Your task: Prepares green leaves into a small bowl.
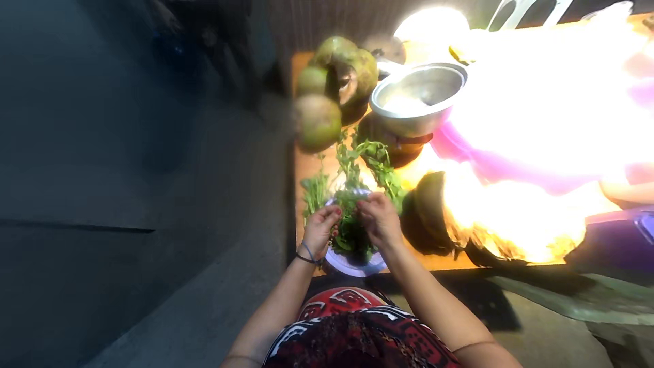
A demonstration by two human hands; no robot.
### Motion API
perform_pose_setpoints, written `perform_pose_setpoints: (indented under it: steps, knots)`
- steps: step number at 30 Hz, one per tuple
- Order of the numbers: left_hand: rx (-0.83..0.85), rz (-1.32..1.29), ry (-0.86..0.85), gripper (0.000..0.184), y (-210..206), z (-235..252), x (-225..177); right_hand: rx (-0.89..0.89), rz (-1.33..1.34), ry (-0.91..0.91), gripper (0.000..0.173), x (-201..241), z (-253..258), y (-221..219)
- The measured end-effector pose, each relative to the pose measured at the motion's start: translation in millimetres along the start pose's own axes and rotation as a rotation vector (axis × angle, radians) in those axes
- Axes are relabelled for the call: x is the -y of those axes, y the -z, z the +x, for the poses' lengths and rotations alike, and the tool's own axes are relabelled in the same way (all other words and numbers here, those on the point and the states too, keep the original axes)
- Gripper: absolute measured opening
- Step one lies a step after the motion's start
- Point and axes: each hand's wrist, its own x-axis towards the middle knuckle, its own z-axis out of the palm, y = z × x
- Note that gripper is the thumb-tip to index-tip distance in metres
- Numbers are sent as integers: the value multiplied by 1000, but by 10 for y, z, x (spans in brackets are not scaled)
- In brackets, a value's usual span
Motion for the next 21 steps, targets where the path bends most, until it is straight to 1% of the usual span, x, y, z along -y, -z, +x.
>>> perform_pose_setpoints:
  steps: [2,3,5,7,10,12,14,15,17,21]
  knots:
    - [-6,20,-11,12,-11,-10,5,50,-30,36,33,10,11,24]
    - [-6,22,-8,13,-18,-16,3,72,-72,71,35,12,15,36]
    - [-6,21,14,13,-38,-32,-5,118,-181,135,30,-10,29,86]
    - [-8,12,28,13,-56,-37,-4,142,-229,151,24,-34,42,127]
    - [-10,17,19,13,-78,-41,-12,138,-288,160,23,-32,45,137]
    - [-23,71,1,12,-91,-43,-31,150,-361,215,21,-22,48,155]
    - [-25,135,-20,11,-85,-52,-40,149,-449,267,10,24,40,155]
    - [-19,161,-33,11,-74,-60,-30,153,-486,288,7,45,41,162]
    - [8,187,-54,12,-50,-85,-10,177,-524,339,7,74,63,180]
    - [17,66,-11,12,-88,-77,-32,236,-613,355,12,134,87,207]
